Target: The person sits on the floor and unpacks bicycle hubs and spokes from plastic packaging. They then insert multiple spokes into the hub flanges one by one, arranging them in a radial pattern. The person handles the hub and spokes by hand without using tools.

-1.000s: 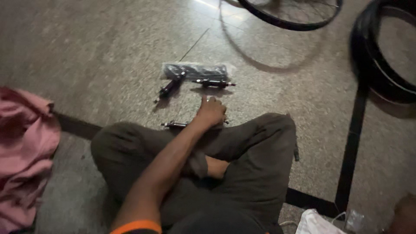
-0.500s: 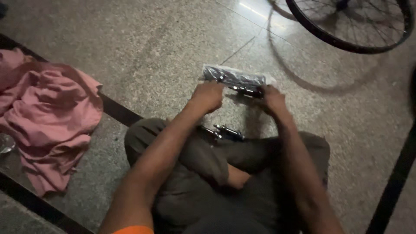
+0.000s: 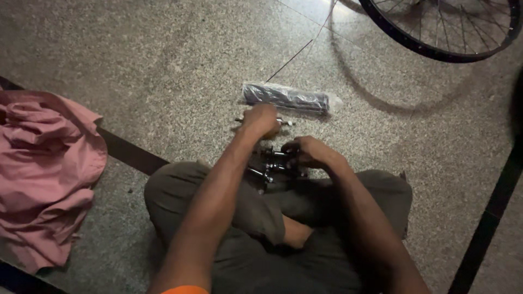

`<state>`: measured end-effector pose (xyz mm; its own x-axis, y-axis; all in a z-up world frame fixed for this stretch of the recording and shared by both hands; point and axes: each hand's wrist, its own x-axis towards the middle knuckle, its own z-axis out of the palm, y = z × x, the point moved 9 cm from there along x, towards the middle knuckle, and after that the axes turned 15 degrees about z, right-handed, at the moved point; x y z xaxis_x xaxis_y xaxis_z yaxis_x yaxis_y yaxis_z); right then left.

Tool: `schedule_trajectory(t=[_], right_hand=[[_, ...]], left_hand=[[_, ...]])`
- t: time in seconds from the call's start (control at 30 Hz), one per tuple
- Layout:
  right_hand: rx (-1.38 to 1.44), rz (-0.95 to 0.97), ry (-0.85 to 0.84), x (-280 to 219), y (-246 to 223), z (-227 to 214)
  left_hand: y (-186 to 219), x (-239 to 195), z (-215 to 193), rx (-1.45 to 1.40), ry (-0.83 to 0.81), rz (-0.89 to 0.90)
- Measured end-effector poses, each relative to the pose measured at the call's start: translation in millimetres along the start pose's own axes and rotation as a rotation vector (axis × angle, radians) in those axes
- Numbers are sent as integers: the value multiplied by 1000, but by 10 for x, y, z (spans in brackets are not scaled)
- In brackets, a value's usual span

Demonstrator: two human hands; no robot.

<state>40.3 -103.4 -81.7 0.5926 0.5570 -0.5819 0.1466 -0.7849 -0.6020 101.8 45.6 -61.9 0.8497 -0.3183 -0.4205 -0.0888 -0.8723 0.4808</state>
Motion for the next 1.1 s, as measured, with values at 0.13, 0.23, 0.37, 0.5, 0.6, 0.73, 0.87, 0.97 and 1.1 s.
schedule_trajectory(t=[0.13, 0.23, 0.37, 0.5, 0.6, 0.73, 0.87, 0.97, 1.1], right_hand=[[484, 9, -240, -26, 1, 118], [134, 171, -77, -184, 208, -121], [-35, 166, 332, -311, 262, -723], [-37, 148, 809, -289, 360, -1252], [-142, 118, 910, -88, 362, -1311], [-183, 300, 738, 46, 454, -1213], [227, 277, 778, -575, 543, -1535], [245, 324, 971, -1611, 951, -1810], [189, 843, 991, -2929, 2241, -1210]], left_hand=[[238, -46, 230, -102, -113, 103], [289, -88, 261, -103, -118, 138], [264, -91, 252, -49, -67, 154], [173, -7, 199, -5, 28, 147], [108, 21, 246, -87, 32, 115], [54, -4, 213, -112, 56, 69], [26, -37, 93, -135, 129, 53], [53, -70, 154, -117, 26, 56], [86, -44, 188, -51, -55, 58]])
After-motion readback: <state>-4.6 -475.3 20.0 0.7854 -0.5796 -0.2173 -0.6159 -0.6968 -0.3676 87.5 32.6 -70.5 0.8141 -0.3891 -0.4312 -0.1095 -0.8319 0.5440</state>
